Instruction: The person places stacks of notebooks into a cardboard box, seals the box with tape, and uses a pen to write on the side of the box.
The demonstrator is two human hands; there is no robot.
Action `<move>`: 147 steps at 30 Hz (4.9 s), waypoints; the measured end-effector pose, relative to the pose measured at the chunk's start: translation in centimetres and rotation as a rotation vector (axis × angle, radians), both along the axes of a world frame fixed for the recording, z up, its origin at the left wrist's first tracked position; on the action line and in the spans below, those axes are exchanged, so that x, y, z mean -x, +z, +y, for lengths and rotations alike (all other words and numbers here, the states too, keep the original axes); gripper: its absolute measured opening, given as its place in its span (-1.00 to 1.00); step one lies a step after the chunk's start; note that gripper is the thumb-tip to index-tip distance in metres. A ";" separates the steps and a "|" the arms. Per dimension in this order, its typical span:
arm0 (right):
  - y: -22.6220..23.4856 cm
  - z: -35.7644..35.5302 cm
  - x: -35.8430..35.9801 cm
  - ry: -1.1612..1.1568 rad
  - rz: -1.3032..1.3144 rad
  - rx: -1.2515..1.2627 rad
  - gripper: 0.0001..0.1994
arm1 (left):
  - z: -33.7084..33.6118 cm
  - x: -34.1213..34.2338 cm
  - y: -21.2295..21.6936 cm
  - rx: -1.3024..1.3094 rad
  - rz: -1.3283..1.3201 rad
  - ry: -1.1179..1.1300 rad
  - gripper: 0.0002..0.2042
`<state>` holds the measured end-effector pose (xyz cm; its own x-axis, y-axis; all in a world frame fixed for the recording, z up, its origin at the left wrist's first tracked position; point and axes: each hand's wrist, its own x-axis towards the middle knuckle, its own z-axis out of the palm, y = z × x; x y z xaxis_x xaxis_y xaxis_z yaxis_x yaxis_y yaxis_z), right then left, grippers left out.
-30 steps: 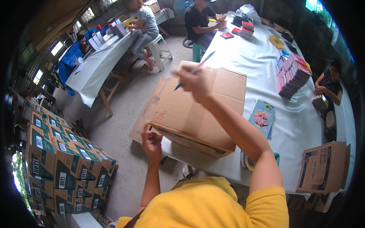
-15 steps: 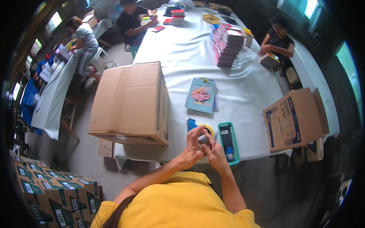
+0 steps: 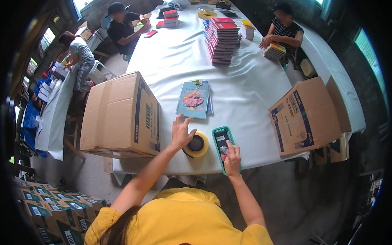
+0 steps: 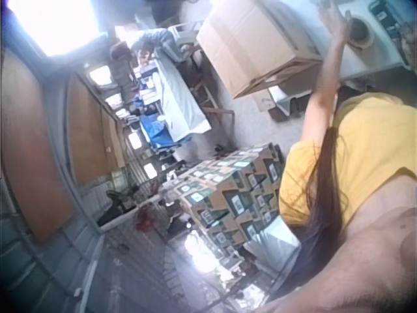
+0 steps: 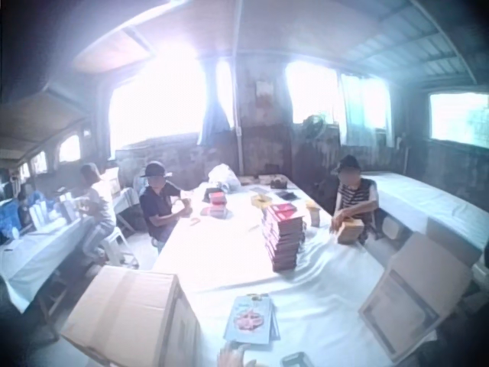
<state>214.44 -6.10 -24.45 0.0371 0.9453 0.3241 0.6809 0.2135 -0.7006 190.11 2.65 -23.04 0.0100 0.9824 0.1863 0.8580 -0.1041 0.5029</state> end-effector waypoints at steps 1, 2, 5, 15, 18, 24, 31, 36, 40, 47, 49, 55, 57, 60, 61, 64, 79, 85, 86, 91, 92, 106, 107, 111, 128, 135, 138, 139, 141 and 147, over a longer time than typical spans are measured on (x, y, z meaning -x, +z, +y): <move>1.1 0.2 -0.5 0.082 0.032 0.024 -0.53 | 1.4 -0.4 -0.4 0.031 0.065 -0.017 -0.45; 2.0 0.5 -0.8 0.162 0.067 0.042 -0.53 | 3.1 -0.9 -0.6 0.055 0.132 -0.038 -0.45; 4.3 1.2 -0.8 0.174 0.167 0.068 -0.63 | 8.2 -1.8 -2.1 0.085 0.181 0.079 -0.28; -2.9 16.5 -2.8 -0.064 0.387 0.153 -0.60 | 17.3 2.3 -4.5 0.241 -0.373 0.420 -0.45; -2.5 21.4 -2.8 -0.031 1.072 0.513 -0.53 | 17.0 -0.4 -4.8 0.184 -0.683 0.150 -0.54; -6.4 23.7 -10.6 -0.372 0.409 0.219 -0.46 | 18.5 -7.7 -4.5 0.152 -0.190 0.354 -0.27; -6.1 17.6 -12.4 -0.592 0.337 0.247 -0.58 | 19.5 -3.4 -6.1 0.330 -0.089 0.819 -0.07; -1.9 18.7 -4.0 -0.309 0.579 0.255 -0.63 | 18.2 0.2 -3.3 0.188 -0.445 0.478 -0.23; 4.3 20.8 1.9 0.049 1.106 0.332 -0.37 | 12.3 -0.1 11.6 0.168 -0.650 0.229 -0.31; 20.9 16.6 18.1 0.841 1.558 0.541 -0.58 | -5.2 9.2 29.2 -0.273 0.326 0.122 -0.13; 23.1 15.5 23.0 0.953 1.473 0.639 -0.62 | -8.9 11.9 29.9 -0.160 0.367 -0.019 -0.15; 20.1 14.1 30.4 0.606 1.077 0.369 -0.64 | -12.1 21.3 21.4 -0.242 0.370 -0.010 -0.39; 19.2 13.5 29.5 0.525 1.251 0.318 -0.71 | -12.6 22.4 21.6 -0.319 0.096 -0.030 -0.54; 20.2 12.7 28.4 0.500 1.379 0.245 -0.56 | -13.2 23.8 20.9 -0.375 -0.608 0.035 -0.73; 21.2 12.2 28.3 0.515 1.390 0.177 -0.49 | -13.6 24.4 20.1 -0.328 -0.859 0.176 -0.67; 24.1 11.0 28.6 0.492 1.305 0.004 -0.38 | -14.0 24.7 19.0 -0.841 -1.533 0.383 -0.47; 27.6 12.2 45.0 0.702 0.711 0.287 -0.74 | -17.9 26.0 17.6 -0.585 -1.773 0.507 -0.78; 22.9 13.8 48.4 0.488 0.367 -0.101 -0.75 | -18.1 25.9 16.2 -0.635 -1.800 0.346 -0.80; 22.2 13.8 48.3 0.486 0.379 -0.129 -0.75 | -18.0 25.8 16.3 -0.644 -1.812 0.347 -0.80; 21.5 13.8 48.4 0.505 0.434 -0.152 -0.73 | -18.1 25.7 15.9 -0.667 -1.794 0.324 -0.78; 21.5 13.7 48.5 0.516 0.430 -0.147 -0.73 | -18.1 25.7 15.8 -0.665 -1.793 0.318 -0.77; 25.0 14.2 41.6 0.546 1.068 0.209 -0.93 | -17.5 27.7 17.5 -0.227 -0.518 0.211 -0.46; 26.0 13.8 38.9 0.561 1.141 0.149 -0.86 | -16.3 26.9 19.4 -0.205 -0.272 0.148 -0.39; 22.3 11.7 27.8 0.473 0.741 0.325 -0.55 | -14.9 25.2 21.2 -0.140 0.179 -0.041 -0.43; 3.2 18.9 9.5 0.123 0.508 0.344 -0.65 | -9.3 9.0 20.2 -0.571 -0.273 -0.104 -0.33; 1.1 5.2 1.8 -0.095 -0.100 0.168 -0.52 | -14.9 19.2 17.4 -0.881 -0.088 0.729 -0.30; -1.6 0.4 0.6 -0.196 -0.290 0.310 -0.47 | -17.1 21.6 15.9 -0.933 -0.289 1.004 -0.28; -2.0 -0.3 0.8 -0.232 -0.333 0.329 -0.45 | -17.4 22.0 15.5 -0.946 -0.366 1.044 -0.28; -1.6 -0.7 1.9 -0.292 -0.393 0.332 -0.39 | -17.7 23.4 14.6 -0.993 -0.517 1.127 -0.28; 8.4 9.3 15.7 0.242 0.342 0.119 -0.57 | -16.8 25.6 11.1 -0.838 -0.697 1.135 -0.06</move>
<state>198.77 3.23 -16.05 -0.1039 0.9700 0.2196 0.3457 0.2423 -0.9065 164.55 -14.16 -11.97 -0.9490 0.0368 0.3131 0.3119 -0.0332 0.9495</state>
